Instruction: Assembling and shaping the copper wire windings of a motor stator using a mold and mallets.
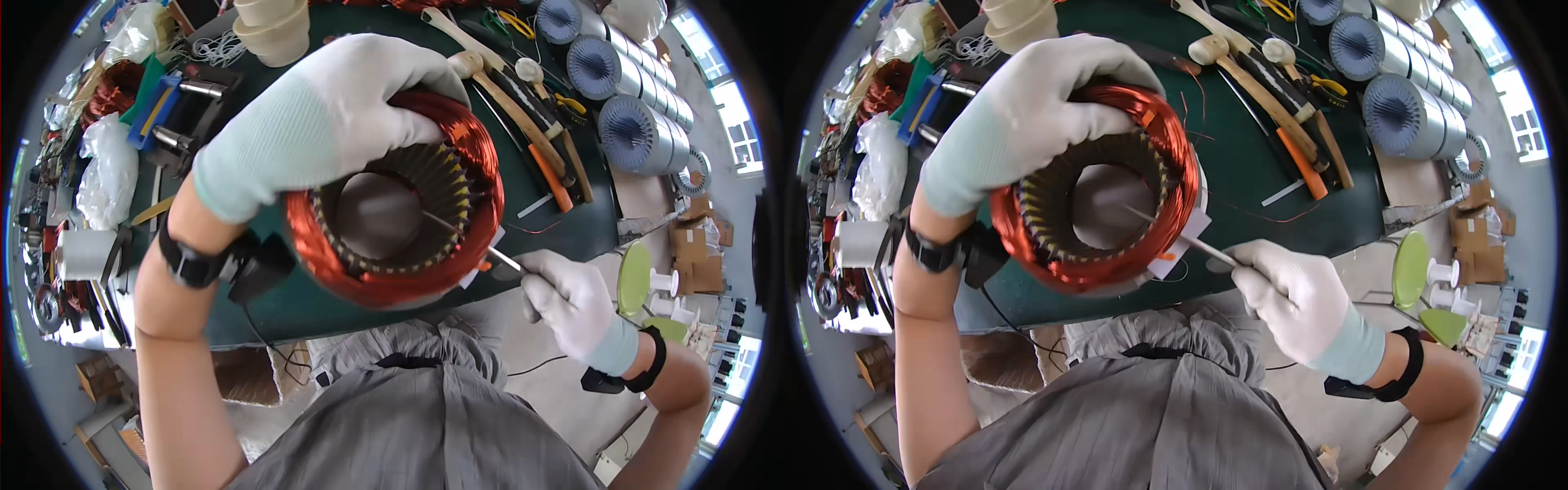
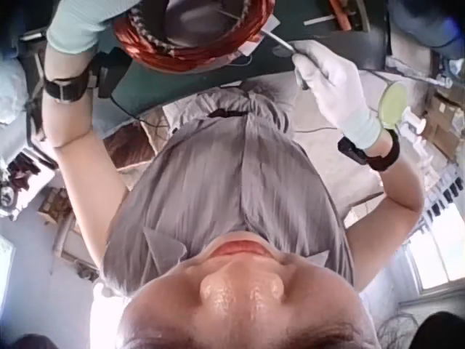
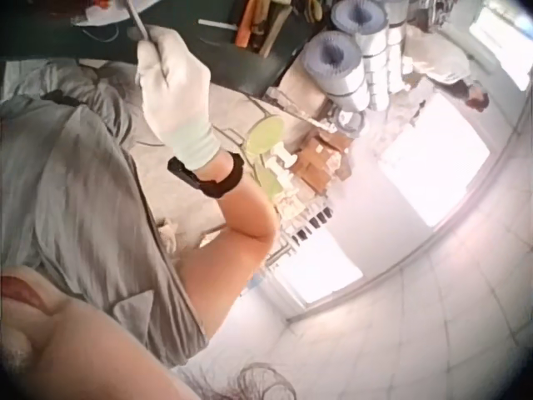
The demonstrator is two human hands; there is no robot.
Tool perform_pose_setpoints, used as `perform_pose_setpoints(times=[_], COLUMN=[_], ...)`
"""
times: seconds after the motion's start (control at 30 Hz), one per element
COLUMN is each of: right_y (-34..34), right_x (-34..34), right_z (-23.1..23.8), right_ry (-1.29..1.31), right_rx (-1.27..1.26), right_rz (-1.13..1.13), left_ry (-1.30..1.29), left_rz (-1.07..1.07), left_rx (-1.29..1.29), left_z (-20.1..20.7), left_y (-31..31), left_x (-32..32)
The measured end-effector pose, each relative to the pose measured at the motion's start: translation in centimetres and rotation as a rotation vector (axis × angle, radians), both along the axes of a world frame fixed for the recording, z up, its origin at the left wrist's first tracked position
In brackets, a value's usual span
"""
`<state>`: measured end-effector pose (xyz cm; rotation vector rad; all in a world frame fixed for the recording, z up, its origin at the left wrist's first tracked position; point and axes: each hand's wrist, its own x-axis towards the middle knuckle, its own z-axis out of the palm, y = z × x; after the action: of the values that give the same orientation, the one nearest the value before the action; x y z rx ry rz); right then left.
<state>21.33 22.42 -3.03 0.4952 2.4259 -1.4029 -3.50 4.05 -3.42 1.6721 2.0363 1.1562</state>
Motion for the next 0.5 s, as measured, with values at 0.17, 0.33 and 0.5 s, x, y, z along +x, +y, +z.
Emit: perform_pose_setpoints(times=[0.17,0.33,0.5], right_y=[1.0,1.3,2.2], right_x=[0.5,1.2,-0.5], right_z=[-3.9,-8.7,-6.6], right_ry=[0.276,0.479,0.319], right_rx=[0.24,0.025,-0.054], right_rz=[0.166,0.094,0.03], left_ry=[0.099,-0.097,-0.035], left_rz=[0.199,0.228,0.283], left_rx=[0.025,0.048,0.012], left_z=[-0.2,-0.6,0.1], left_y=[-1.0,-0.8,-1.6], left_x=[1.7,2.1,2.3])
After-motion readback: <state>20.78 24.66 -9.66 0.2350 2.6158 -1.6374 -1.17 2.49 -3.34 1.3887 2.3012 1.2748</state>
